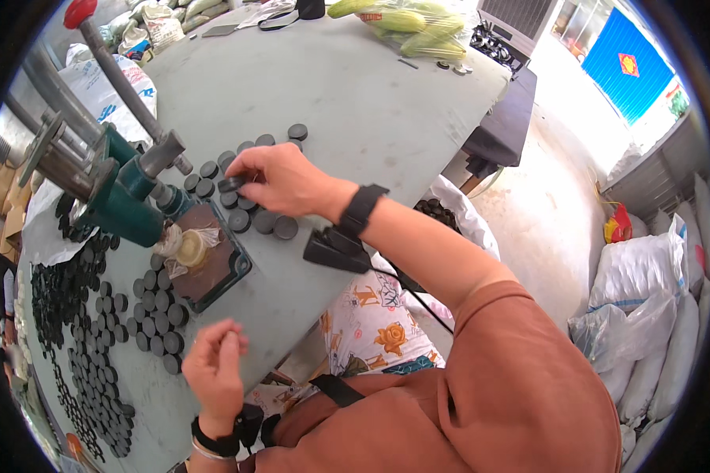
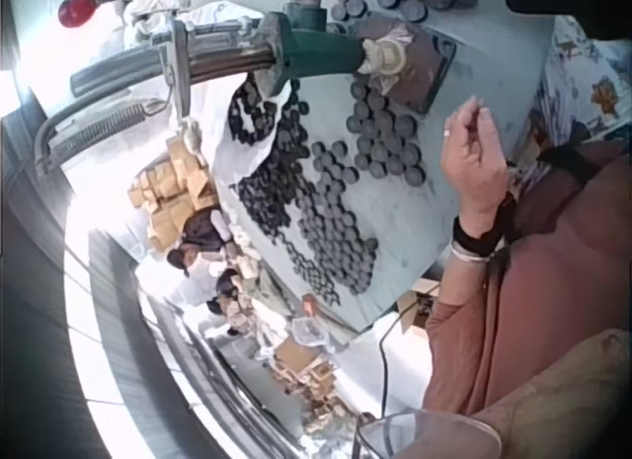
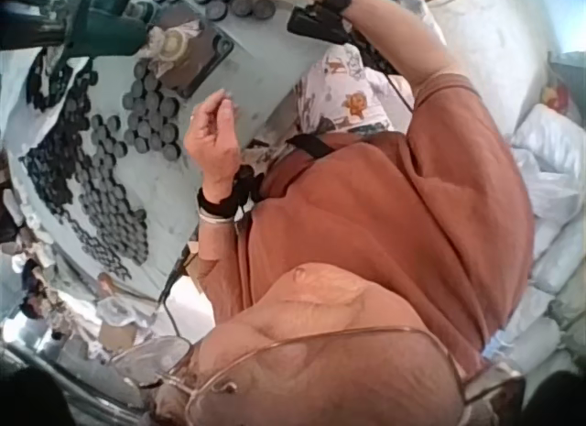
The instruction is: The person picks up a black disc, places it onto the base of a press, and pulls the lever to compress it. They then remove the pressed disc and set it aside before repeating the process with another disc.
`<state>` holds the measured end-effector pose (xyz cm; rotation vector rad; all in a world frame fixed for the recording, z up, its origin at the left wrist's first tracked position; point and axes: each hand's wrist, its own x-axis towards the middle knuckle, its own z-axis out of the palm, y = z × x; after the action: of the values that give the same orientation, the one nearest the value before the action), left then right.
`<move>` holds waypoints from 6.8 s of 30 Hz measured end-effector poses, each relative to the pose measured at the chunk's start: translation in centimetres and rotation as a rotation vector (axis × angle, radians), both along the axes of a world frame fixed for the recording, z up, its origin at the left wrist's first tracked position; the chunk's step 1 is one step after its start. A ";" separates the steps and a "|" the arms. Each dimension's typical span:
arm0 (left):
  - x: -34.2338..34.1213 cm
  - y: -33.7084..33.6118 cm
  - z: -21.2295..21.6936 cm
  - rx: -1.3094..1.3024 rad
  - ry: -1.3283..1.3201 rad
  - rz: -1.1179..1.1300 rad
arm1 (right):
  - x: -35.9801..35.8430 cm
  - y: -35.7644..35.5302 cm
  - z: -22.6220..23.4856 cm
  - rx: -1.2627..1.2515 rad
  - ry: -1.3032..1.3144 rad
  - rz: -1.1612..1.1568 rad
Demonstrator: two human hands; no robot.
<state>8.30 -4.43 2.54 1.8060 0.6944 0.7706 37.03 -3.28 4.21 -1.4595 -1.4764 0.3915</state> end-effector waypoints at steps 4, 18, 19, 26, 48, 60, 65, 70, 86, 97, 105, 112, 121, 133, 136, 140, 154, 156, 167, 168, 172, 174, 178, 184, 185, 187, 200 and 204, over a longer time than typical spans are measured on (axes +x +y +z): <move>2.7 1.3 2.2 -0.259 -0.140 0.050 | -3.9 -3.0 0.1 0.043 0.285 0.083; 4.4 1.0 3.1 -0.525 -0.250 0.061 | -7.1 -6.3 -0.1 0.083 0.199 0.168; 4.3 1.2 3.0 -0.645 -0.265 0.063 | -7.3 -6.5 -0.1 0.128 0.126 0.176; 3.6 1.1 1.4 -0.828 -0.496 -0.099 | -9.0 -8.5 -0.2 0.052 0.613 0.145; 2.5 0.0 -0.5 -0.314 -0.275 -0.034 | -11.4 -8.9 -2.5 -0.089 0.860 0.021; 2.1 0.6 -0.8 -0.335 -0.167 -0.181 | -11.2 -9.4 -2.5 -0.174 0.530 -0.021; 2.1 0.4 -1.5 -0.325 -0.165 -0.179 | -11.1 -9.4 -2.7 -0.163 0.468 -0.018; 2.0 0.1 -2.1 -0.261 -0.119 -0.157 | -10.7 -9.2 -3.1 -0.239 0.467 -0.001; 2.1 -1.3 -4.3 0.040 -0.123 -0.032 | -12.1 -8.9 -3.7 -0.287 0.458 -0.076; 1.7 -0.5 -3.4 -0.357 -0.212 -0.030 | -11.1 -9.2 -3.9 -0.279 0.610 0.040; 1.6 -0.4 -3.0 -0.462 -0.197 -0.055 | -10.6 -9.3 -3.8 -0.328 0.555 0.062; 1.8 -0.5 -3.0 -0.404 -0.163 -0.049 | -10.5 -8.6 -3.8 -0.305 0.400 0.044; 1.7 -0.8 -3.7 -0.116 -0.064 -0.030 | -10.3 -8.4 -2.8 -0.310 0.321 0.082; 1.6 -1.1 -4.4 -0.076 -0.131 -0.034 | -11.2 -8.8 -3.0 -0.294 0.309 0.044; 1.3 -0.8 -3.9 -0.234 -0.161 -0.060 | -10.6 -8.9 -3.0 -0.302 0.394 0.096; 1.1 -0.1 -3.2 -0.445 -0.221 -0.083 | -9.7 -9.4 -3.0 -0.345 0.603 0.155; 1.5 0.9 -2.4 -1.020 -0.333 -0.100 | -10.6 -9.4 -3.4 -0.127 0.393 0.042; 1.4 1.1 -2.4 -1.123 -0.364 -0.133 | -10.6 -9.3 -3.1 -0.076 0.325 0.027; 2.1 0.3 -1.1 -1.217 -0.283 -0.138 | -10.8 -8.1 -2.9 0.226 -0.127 -0.098; 2.0 0.1 -0.7 -1.197 -0.269 -0.164 | -10.0 -7.8 -2.5 0.201 -0.207 -0.073; 0.6 0.2 -0.6 -0.835 -0.073 0.002 | -4.6 -6.5 -1.5 0.071 -0.496 -0.414; -0.6 1.0 -1.3 -0.258 0.186 0.160 | -1.7 -5.8 -2.2 -0.166 -0.697 -0.460; -3.9 3.2 -1.5 0.481 0.577 0.387 | 0.8 -3.6 -4.1 -0.253 -0.655 -0.423; -3.0 7.1 -1.0 0.855 0.813 0.330 | -1.8 -3.4 -2.8 -0.017 -0.490 -0.381; -2.9 7.5 -0.8 0.837 0.858 0.307 | -2.6 -4.0 -2.6 -0.105 -0.499 -0.310; -2.7 8.0 -0.6 0.828 0.889 0.274 | -3.5 -4.9 -2.6 -0.210 -0.524 -0.176; -3.3 7.6 -0.6 0.870 0.861 0.188 | 0.8 0.2 0.3 0.012 -0.374 -0.463; -3.3 7.3 -0.6 0.861 0.905 0.202 | 0.1 4.9 12.0 0.421 -0.368 -0.412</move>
<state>5.01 2.84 1.90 2.9597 1.2554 0.3389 37.16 1.66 16.22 -1.4834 -1.3792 -0.4378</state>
